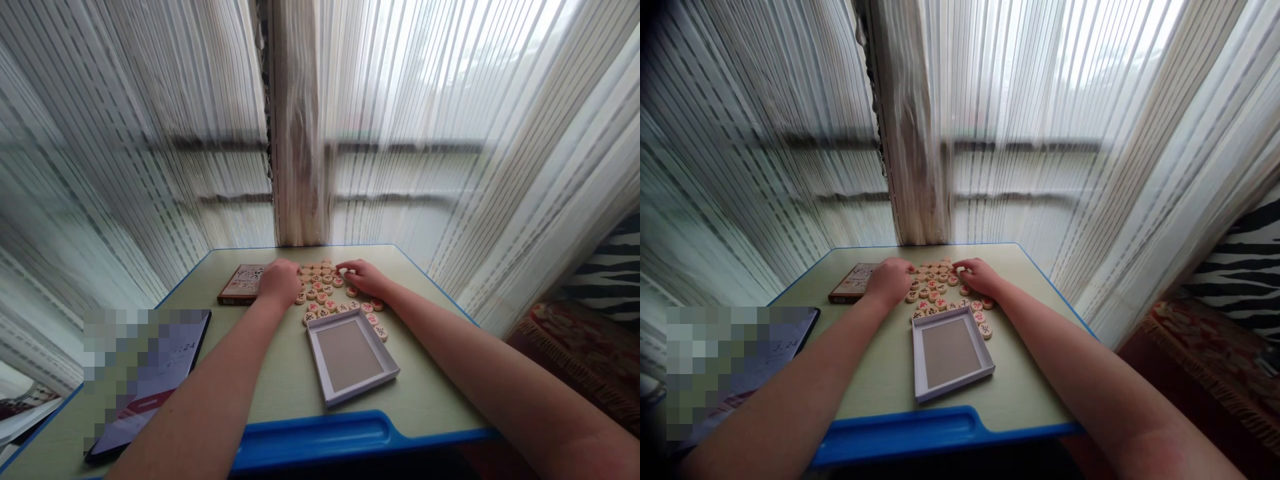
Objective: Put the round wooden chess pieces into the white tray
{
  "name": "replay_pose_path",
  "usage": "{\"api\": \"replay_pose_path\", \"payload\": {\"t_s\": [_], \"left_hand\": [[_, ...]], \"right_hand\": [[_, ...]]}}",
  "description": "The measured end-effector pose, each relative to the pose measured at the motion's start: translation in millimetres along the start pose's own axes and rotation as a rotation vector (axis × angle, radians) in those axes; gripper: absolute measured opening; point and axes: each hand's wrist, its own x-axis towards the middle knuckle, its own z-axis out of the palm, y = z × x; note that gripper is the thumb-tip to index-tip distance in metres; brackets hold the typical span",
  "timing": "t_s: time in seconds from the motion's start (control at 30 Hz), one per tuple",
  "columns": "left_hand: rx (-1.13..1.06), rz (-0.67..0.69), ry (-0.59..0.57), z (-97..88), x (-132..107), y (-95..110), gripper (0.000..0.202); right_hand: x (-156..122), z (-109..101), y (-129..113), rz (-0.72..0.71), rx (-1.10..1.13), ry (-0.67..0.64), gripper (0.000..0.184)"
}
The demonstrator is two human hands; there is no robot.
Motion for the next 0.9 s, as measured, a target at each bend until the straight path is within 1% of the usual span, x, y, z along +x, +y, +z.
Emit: {"api": "replay_pose_path", "payload": {"t_s": [0.3, 0.47, 0.57, 0.7, 0.9], "left_hand": [[-0.014, -0.001, 0.011, -3.3, 0.3, -0.1, 0.033], [-0.009, 0.006, 0.009, -3.2, 0.5, -0.3, 0.034], [-0.005, 0.011, 0.015, -3.2, 0.5, -0.5, 0.034], [-0.006, 0.012, 0.015, -3.1, 0.8, -0.6, 0.034], [0.003, 0.008, 0.013, -3.6, 1.3, -0.8, 0.034]], "right_hand": [[-1.3, 0.7, 1.5, 0.046, -0.018, 0.050, 0.034], [0.1, -1.5, 1.4, 0.049, -0.056, 0.039, 0.032], [1.4, -1.7, 3.1, 0.063, -0.027, 0.022, 0.034], [0.9, -1.3, 3.4, 0.079, 0.019, -0.009, 0.031], [-1.4, -2.2, 1.3, 0.088, 0.010, 0.030, 0.030]]}}
